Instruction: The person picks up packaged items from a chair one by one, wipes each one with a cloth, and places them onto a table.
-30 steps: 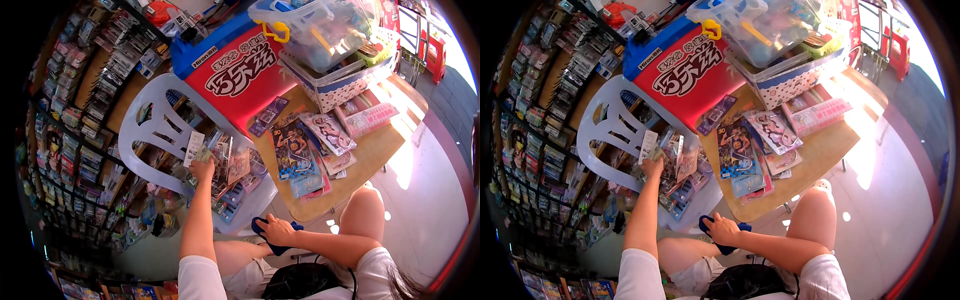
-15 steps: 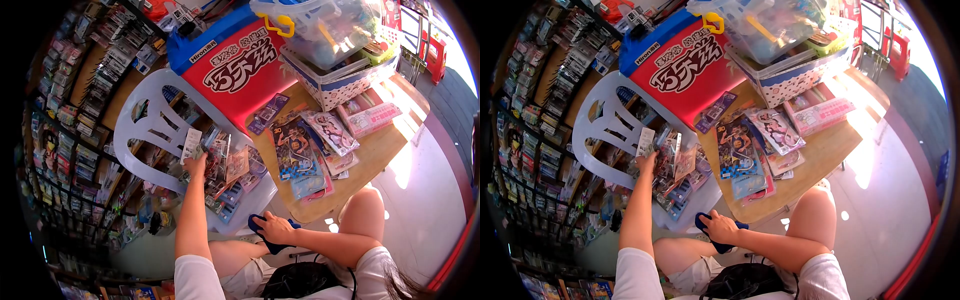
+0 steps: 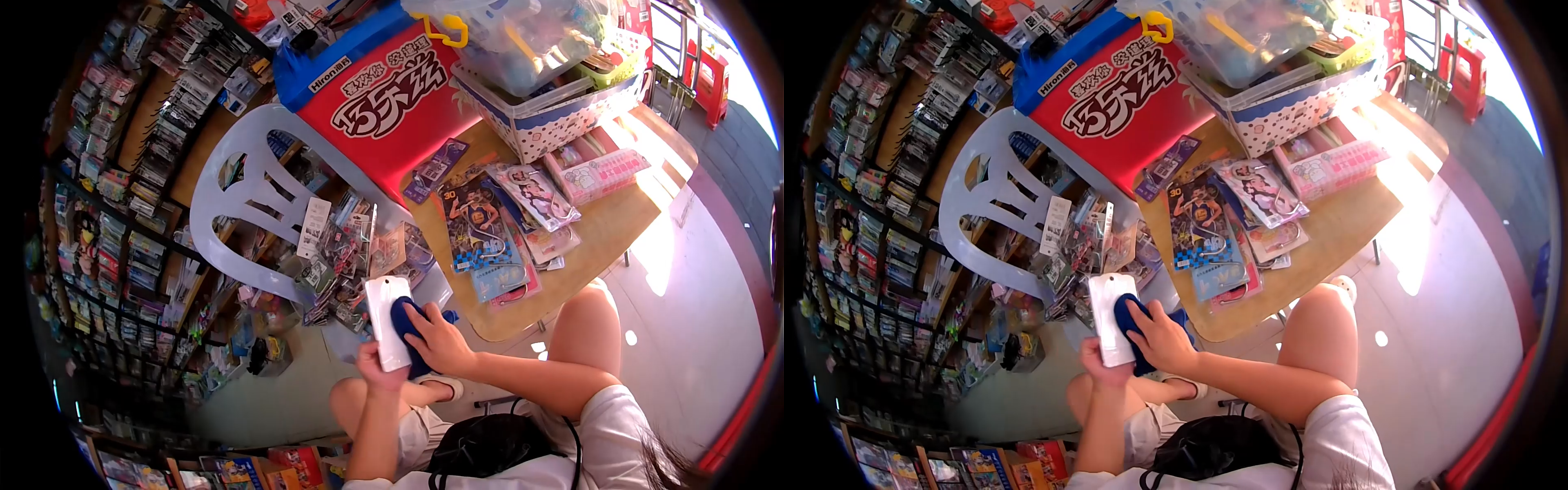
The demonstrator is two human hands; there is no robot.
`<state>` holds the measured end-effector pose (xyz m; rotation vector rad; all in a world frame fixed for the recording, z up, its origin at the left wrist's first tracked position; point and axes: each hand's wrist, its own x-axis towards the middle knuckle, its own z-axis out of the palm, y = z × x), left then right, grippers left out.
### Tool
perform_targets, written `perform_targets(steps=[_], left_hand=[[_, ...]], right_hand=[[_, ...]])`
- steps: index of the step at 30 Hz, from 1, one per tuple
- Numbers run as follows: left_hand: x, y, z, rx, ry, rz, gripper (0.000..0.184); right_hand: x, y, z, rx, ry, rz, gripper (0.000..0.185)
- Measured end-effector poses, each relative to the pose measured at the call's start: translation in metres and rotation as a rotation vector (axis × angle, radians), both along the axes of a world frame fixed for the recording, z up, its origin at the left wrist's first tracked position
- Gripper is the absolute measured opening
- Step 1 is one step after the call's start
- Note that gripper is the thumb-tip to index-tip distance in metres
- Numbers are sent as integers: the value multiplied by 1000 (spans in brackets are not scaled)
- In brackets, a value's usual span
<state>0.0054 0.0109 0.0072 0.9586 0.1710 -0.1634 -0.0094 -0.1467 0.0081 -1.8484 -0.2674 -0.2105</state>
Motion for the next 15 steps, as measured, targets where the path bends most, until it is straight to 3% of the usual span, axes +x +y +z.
perform_targets(steps=[1, 4, 6, 9, 11, 12, 15], left_hand=[[-6, -14, -4, -153, 50, 45, 56], [-8, -29, 6, -137, -32, -134, 70], [-9, -38, 19, -64, -62, -118, 81], [-13, -35, 11, -123, -47, -208, 83], [-27, -44, 12, 20, -39, -188, 74], [-37, -45, 8, 128, -11, -128, 70], [-60, -42, -8, 89, 176, -192, 61]], right_hand=[[-6, 1, -4, -53, -21, 9, 52], [-21, 6, -9, -143, -200, 143, 56], [-34, 7, -5, -111, -276, 276, 56], [-28, 8, -8, -133, -253, 133, 54], [-18, 5, -5, -126, -140, -34, 51], [-9, -3, 8, -137, 92, -39, 47], [11, -3, -15, -27, 31, -241, 45]])
